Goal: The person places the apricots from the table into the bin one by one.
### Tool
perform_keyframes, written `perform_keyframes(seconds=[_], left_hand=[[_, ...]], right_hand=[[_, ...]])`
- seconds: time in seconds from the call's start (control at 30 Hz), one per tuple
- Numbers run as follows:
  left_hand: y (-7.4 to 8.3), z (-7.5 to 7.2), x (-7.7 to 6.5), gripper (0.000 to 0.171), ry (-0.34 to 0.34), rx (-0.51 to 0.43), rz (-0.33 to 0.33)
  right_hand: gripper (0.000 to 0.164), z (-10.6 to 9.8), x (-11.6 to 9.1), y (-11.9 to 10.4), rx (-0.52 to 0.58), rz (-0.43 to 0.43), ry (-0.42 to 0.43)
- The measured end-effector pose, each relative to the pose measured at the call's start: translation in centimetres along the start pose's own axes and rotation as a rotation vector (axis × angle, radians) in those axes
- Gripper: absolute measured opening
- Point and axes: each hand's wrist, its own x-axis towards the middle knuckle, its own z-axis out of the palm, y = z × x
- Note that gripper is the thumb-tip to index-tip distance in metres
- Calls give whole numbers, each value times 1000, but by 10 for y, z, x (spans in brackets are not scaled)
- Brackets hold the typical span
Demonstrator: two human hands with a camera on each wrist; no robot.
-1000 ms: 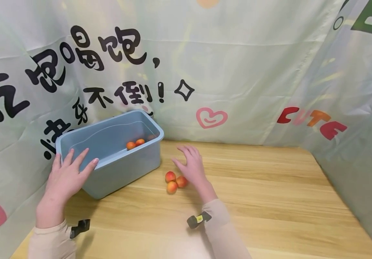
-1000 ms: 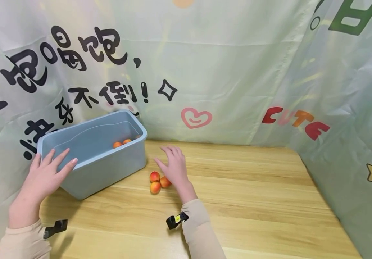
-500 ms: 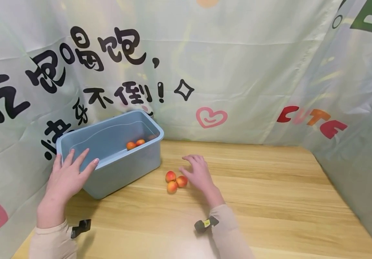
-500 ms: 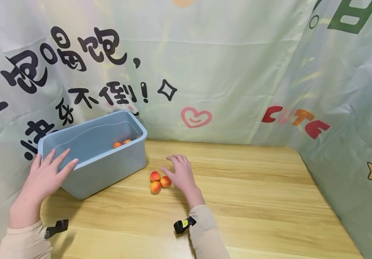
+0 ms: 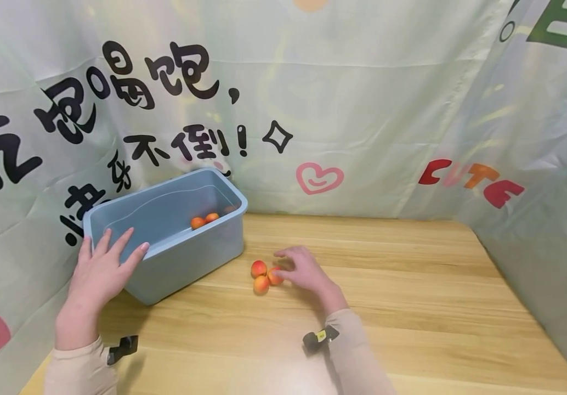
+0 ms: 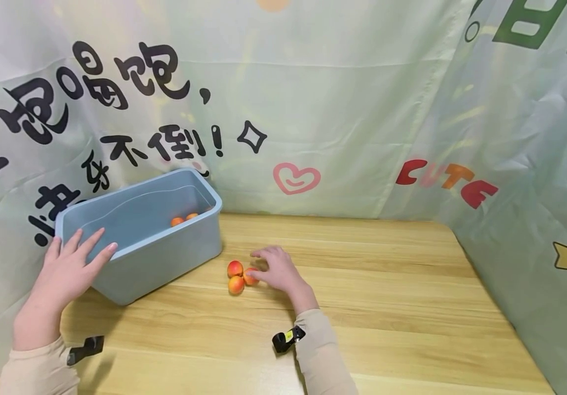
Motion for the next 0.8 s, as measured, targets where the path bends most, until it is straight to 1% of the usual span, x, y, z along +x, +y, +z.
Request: perform_keyframes(seconds=[0.13, 0.27, 0.47, 0.6, 0.8], left_hand=[[1, -1, 0, 76, -1, 4, -3], [2, -1, -1, 76, -9, -3, -11], [2, -1, -1, 76, -13, -9, -15], [1, 0, -1, 76, -13, -10, -15], [0, 1, -1, 76, -8, -6, -13]], right_hand=[[53, -2, -3, 5, -7, -21, -60], [54, -3, -3, 6, -41, -35, -90], [50, -3, -3, 3, -68, -46, -127], [48, -2, -2, 2, -77, -35, -142], [44, -1, -2, 1, -86, -38, -141]])
